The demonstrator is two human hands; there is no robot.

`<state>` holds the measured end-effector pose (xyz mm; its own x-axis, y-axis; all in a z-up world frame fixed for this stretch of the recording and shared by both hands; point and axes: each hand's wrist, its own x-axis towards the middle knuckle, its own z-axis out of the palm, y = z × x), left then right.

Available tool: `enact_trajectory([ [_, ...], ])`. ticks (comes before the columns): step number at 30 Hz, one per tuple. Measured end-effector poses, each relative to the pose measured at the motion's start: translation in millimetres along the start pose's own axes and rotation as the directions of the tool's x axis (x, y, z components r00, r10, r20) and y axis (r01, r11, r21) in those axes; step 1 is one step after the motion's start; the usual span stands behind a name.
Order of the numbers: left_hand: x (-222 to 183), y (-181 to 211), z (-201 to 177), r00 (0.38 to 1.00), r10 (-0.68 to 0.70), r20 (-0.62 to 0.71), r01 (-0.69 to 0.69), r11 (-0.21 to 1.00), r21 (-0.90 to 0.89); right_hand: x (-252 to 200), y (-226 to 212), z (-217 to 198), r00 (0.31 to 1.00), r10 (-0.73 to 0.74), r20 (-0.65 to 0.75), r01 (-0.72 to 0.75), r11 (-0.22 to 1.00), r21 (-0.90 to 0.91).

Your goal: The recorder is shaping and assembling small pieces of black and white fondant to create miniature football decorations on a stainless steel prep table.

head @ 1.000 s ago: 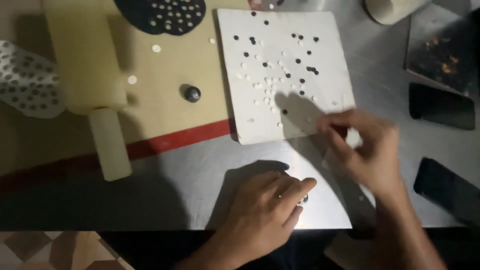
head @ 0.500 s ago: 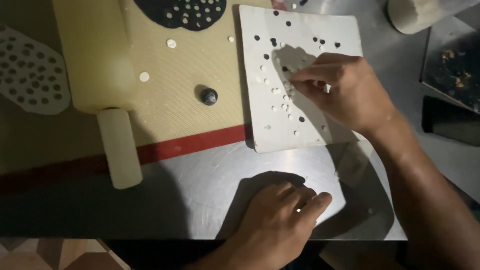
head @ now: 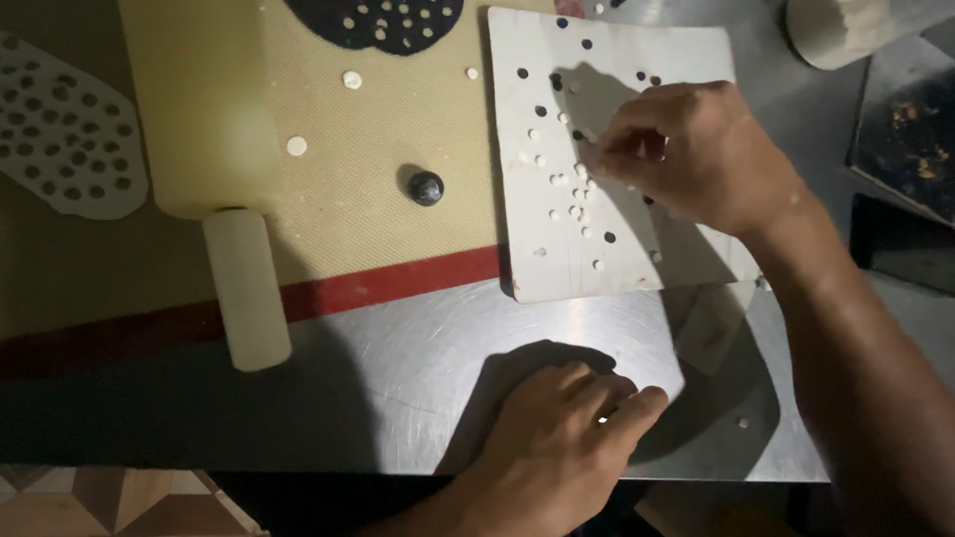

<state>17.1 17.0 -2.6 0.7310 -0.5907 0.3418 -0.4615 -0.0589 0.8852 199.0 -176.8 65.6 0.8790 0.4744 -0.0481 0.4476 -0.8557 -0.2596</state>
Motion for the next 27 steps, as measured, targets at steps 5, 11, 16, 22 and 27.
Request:
enact_trajectory([
  [5,2,2,-2,0.999,-0.031,0.02,0.031,0.999,0.011,5,1,0,0.998,0.047,0.04,-0.049,0.998,0.04],
  [11,2,0,5,1.0,0.009,0.016,-0.009,1.0,-0.005,2,8,-1,0.989,0.12,0.087,-0.123,0.992,0.024],
  [16,-1,-3,9,1.0,-0.022,-0.003,0.022,1.0,-0.014,-9,20,-4,1.0,-0.006,0.023,0.002,0.985,0.172],
  [22,1,0,3,0.993,0.062,-0.098,-0.057,0.997,0.056,-19,23,-3,0.992,0.101,0.072,-0.122,0.902,0.415],
  [27,2,-1,4,0.998,0.031,-0.055,-0.027,0.998,0.061,-53,41,6,0.972,0.095,0.213,-0.223,0.64,0.735],
])
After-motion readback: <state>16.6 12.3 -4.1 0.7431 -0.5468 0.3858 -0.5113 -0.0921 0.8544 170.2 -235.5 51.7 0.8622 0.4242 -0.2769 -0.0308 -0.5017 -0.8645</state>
